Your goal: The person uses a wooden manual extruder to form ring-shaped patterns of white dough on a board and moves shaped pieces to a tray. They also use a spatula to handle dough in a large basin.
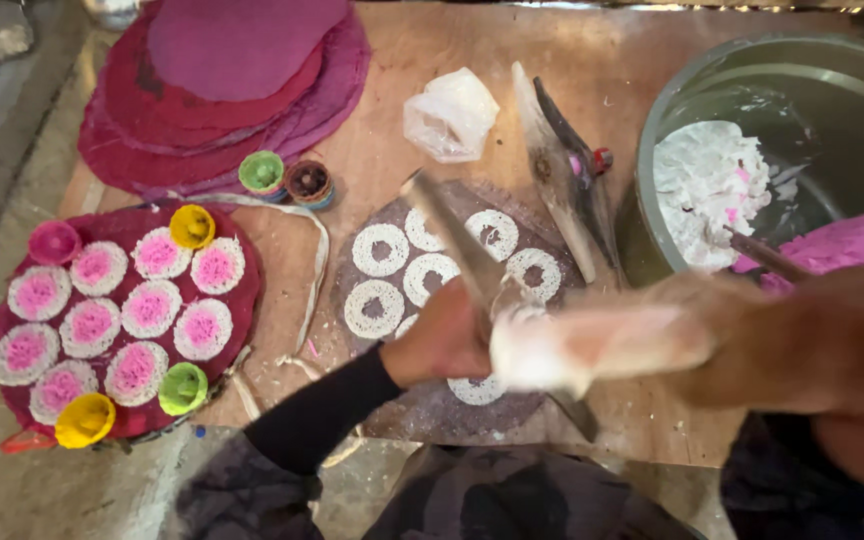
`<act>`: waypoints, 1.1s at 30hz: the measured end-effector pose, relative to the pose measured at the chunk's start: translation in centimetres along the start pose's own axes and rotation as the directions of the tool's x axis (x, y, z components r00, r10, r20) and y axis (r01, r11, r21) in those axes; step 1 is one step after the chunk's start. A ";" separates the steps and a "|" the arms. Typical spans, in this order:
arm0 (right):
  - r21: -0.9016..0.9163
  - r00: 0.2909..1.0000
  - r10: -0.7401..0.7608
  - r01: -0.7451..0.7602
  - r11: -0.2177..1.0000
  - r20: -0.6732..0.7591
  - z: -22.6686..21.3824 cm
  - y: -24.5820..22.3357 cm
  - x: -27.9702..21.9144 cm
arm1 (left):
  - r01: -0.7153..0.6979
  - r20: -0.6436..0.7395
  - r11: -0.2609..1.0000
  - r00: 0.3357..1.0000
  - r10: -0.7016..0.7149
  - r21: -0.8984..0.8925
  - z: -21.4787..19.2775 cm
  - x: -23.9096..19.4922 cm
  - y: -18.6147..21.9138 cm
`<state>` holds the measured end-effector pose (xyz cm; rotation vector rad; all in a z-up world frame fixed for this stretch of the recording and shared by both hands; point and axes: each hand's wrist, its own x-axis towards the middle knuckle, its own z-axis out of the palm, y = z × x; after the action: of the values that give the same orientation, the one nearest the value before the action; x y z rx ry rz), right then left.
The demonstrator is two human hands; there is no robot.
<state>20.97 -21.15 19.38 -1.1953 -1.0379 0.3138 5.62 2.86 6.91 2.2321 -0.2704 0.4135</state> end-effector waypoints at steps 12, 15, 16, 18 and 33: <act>0.347 0.796 0.455 -0.328 0.879 -0.399 2.3 9.1 2.1 | -0.448 -0.555 0.855 0.794 0.248 -0.260 1.1 1.8 8.2; -0.155 0.891 0.260 -0.335 0.929 -0.372 0.3 8.2 0.8 | -0.504 -0.702 0.855 0.653 0.283 -0.125 -2.2 1.7 8.8; -0.544 0.950 0.052 -0.220 0.810 -0.306 -1.5 7.7 -0.2 | -0.478 -0.667 0.878 0.654 0.357 0.001 -4.1 1.7 8.6; -0.983 0.982 -0.146 -0.096 0.159 -0.119 -6.5 7.2 -1.6 | -0.410 -0.710 0.906 0.609 0.355 0.101 -4.7 2.2 9.0; -0.878 0.874 0.375 -0.112 -0.466 -0.311 -19.9 5.4 -3.1 | -0.142 -0.179 0.604 0.984 -0.001 -0.785 -8.0 -2.2 4.7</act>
<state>36.71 -33.29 13.23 -3.2961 -0.9814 -0.3593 0.48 6.19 14.16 1.2833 -0.3705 0.4060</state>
